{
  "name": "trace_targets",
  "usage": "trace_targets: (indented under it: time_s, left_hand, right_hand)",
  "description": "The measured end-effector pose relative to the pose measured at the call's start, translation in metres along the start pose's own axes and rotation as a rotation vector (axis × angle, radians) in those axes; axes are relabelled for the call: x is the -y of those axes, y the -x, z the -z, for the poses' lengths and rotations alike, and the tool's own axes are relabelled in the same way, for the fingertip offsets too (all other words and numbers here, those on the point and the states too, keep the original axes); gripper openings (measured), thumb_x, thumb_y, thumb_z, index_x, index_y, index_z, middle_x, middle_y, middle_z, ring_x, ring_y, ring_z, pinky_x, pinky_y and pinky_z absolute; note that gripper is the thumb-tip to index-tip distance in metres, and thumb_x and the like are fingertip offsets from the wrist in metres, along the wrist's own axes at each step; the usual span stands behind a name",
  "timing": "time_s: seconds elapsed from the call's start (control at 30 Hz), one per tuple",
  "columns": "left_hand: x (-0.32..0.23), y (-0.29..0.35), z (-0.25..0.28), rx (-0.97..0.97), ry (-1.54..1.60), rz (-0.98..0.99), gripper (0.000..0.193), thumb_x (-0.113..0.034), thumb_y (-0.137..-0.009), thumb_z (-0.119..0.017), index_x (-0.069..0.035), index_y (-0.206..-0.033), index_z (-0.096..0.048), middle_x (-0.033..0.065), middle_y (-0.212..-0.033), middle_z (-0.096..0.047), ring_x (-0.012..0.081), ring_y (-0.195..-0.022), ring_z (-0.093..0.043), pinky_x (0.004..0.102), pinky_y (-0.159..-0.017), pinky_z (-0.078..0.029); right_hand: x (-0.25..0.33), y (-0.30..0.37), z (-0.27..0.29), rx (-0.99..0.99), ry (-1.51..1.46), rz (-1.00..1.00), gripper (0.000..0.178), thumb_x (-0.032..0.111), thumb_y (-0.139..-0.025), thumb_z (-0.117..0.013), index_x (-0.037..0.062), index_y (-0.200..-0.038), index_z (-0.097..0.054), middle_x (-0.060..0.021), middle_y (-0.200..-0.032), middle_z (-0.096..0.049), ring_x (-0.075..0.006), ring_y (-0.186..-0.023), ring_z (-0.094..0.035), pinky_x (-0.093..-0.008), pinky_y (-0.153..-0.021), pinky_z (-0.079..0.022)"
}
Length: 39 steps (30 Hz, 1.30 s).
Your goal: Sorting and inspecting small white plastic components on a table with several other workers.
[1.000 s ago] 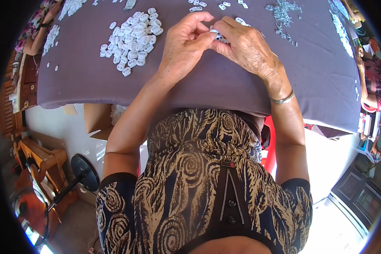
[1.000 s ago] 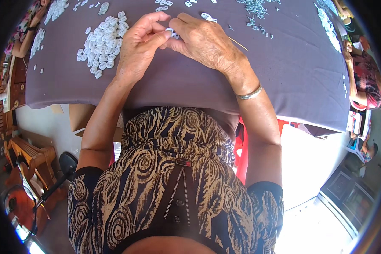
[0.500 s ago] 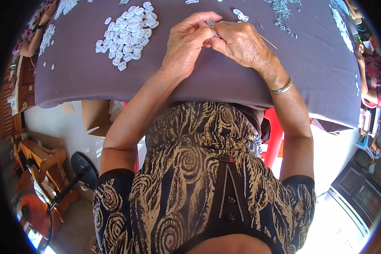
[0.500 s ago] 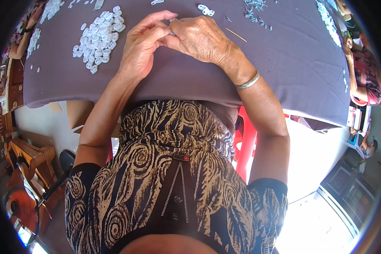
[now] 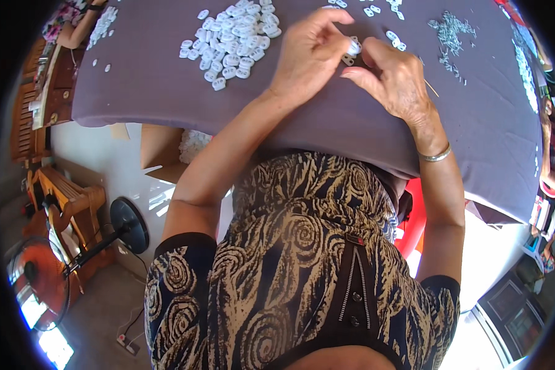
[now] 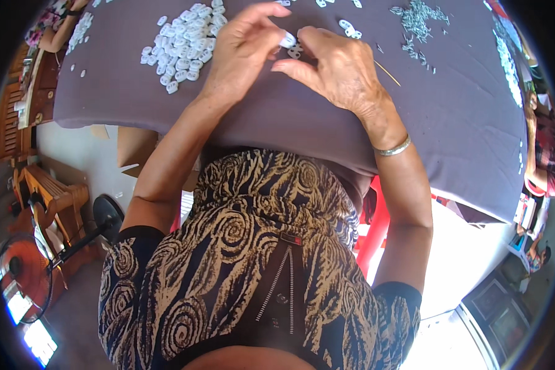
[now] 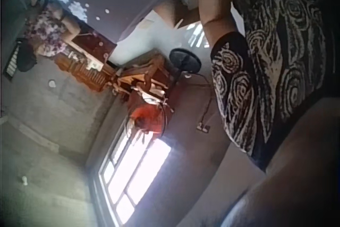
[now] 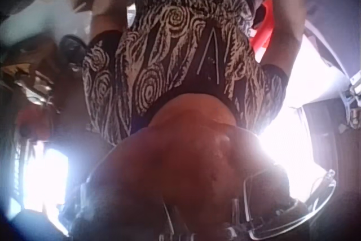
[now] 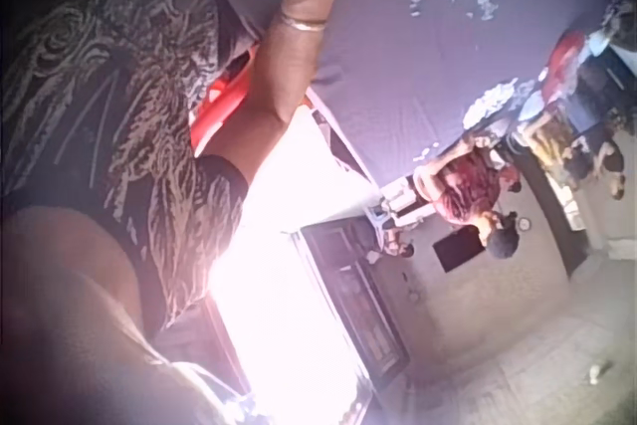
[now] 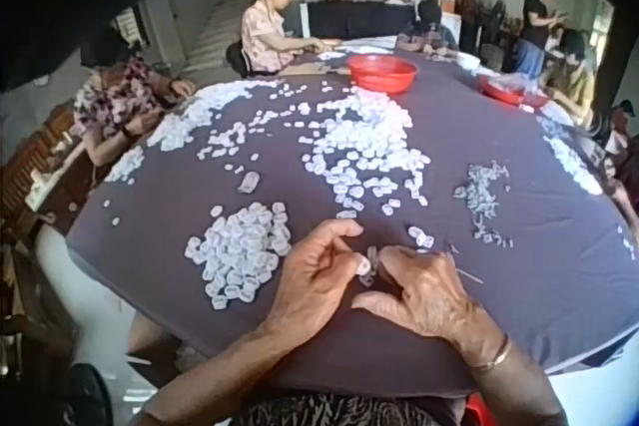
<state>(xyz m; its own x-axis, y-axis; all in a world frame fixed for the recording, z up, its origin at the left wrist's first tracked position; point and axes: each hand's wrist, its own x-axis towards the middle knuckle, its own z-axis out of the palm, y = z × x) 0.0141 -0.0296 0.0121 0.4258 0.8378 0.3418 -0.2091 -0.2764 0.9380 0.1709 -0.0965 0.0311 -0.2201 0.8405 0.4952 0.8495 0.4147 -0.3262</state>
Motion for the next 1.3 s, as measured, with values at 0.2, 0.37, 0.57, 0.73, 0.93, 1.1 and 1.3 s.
trace_targets:
  time_s: [0.2, 0.37, 0.57, 0.73, 0.93, 1.1, 1.3]
  left_hand:
    - [-0.017, -0.030, 0.089, 0.015, -0.527, -0.009, 0.017, -0.009, -0.087, -0.055, -0.005, -0.097, -0.068, -0.0013, -0.079, -0.061, 0.0070, -0.075, -0.056, 0.0235, -0.067, -0.045]
    - [-0.016, -0.039, 0.123, -0.176, -1.244, -0.193, 0.012, -0.019, -0.082, -0.059, -0.012, -0.087, -0.068, 0.0094, -0.079, -0.062, 0.0229, -0.069, -0.061, 0.0334, -0.065, -0.047]
    - [-0.029, -0.036, 0.068, -0.347, -0.850, -0.329, 0.018, -0.020, -0.083, -0.067, -0.002, -0.081, -0.065, 0.0050, -0.069, -0.062, 0.0126, -0.060, -0.059, 0.0291, -0.054, -0.046]
    - [-0.026, -0.010, 0.024, -0.007, -0.213, 0.207, 0.031, -0.028, -0.090, -0.062, -0.004, -0.071, -0.062, 0.0000, -0.054, -0.055, 0.0027, -0.041, -0.045, 0.0184, -0.038, -0.033]
    - [-0.007, 0.002, 0.003, -0.026, -0.168, 0.040, 0.042, -0.032, -0.095, -0.053, -0.006, -0.063, -0.057, -0.0049, -0.045, -0.039, 0.0022, -0.038, -0.032, 0.0203, -0.037, -0.022]
    - [-0.007, 0.001, 0.002, -0.046, -0.065, 0.057, 0.041, -0.030, -0.095, -0.053, -0.006, -0.061, -0.055, -0.0064, -0.045, -0.034, 0.0017, -0.038, -0.027, 0.0210, -0.037, -0.019]
    - [-0.012, 0.001, 0.002, -0.096, 0.074, 0.140, 0.041, -0.028, -0.094, -0.056, -0.005, -0.061, -0.054, -0.0066, -0.050, -0.037, 0.0007, -0.045, -0.029, 0.0207, -0.041, -0.021]
  right_hand:
    - [-0.029, 0.000, 0.016, -0.355, -0.125, -0.418, 0.024, 0.026, -0.087, -0.066, 0.0028, -0.085, -0.062, -0.0041, -0.059, -0.055, -0.0098, -0.054, -0.050, -0.0277, -0.053, -0.045]
    - [-0.059, 0.000, 0.019, -0.655, -0.471, -0.482, 0.039, 0.033, -0.092, -0.059, 0.0005, -0.071, -0.057, 0.0010, -0.051, -0.046, -0.0093, -0.045, -0.045, -0.0265, -0.043, -0.036]
    - [-0.082, 0.018, 0.043, -0.502, -0.746, -0.695, 0.027, 0.024, -0.089, -0.060, 0.0023, -0.073, -0.058, 0.0020, -0.058, -0.049, -0.0093, -0.053, -0.048, -0.0253, -0.049, -0.039]
    - [-0.090, 0.013, 0.034, -0.289, -0.498, -0.531, 0.025, 0.018, -0.091, -0.059, 0.0068, -0.070, -0.051, 0.0062, -0.062, -0.045, -0.0029, -0.054, -0.038, -0.0244, -0.044, -0.028]
    - [-0.085, 0.010, 0.019, -0.189, -0.048, -0.360, 0.016, 0.021, -0.083, -0.068, 0.0064, -0.089, -0.068, -0.0001, -0.065, -0.059, -0.0099, -0.056, -0.051, -0.0266, -0.056, -0.046]
    - [-0.067, -0.002, 0.013, -0.039, -0.007, -0.410, 0.018, 0.021, -0.080, -0.071, 0.0057, -0.089, -0.068, -0.0031, -0.079, -0.062, -0.0129, -0.067, -0.060, -0.0280, -0.063, -0.049]
    - [-0.066, 0.000, 0.004, -0.016, 0.119, -0.395, 0.017, 0.017, -0.077, -0.070, 0.0023, -0.085, -0.065, -0.0051, -0.077, -0.062, -0.0197, -0.067, -0.061, -0.0327, -0.064, -0.050]
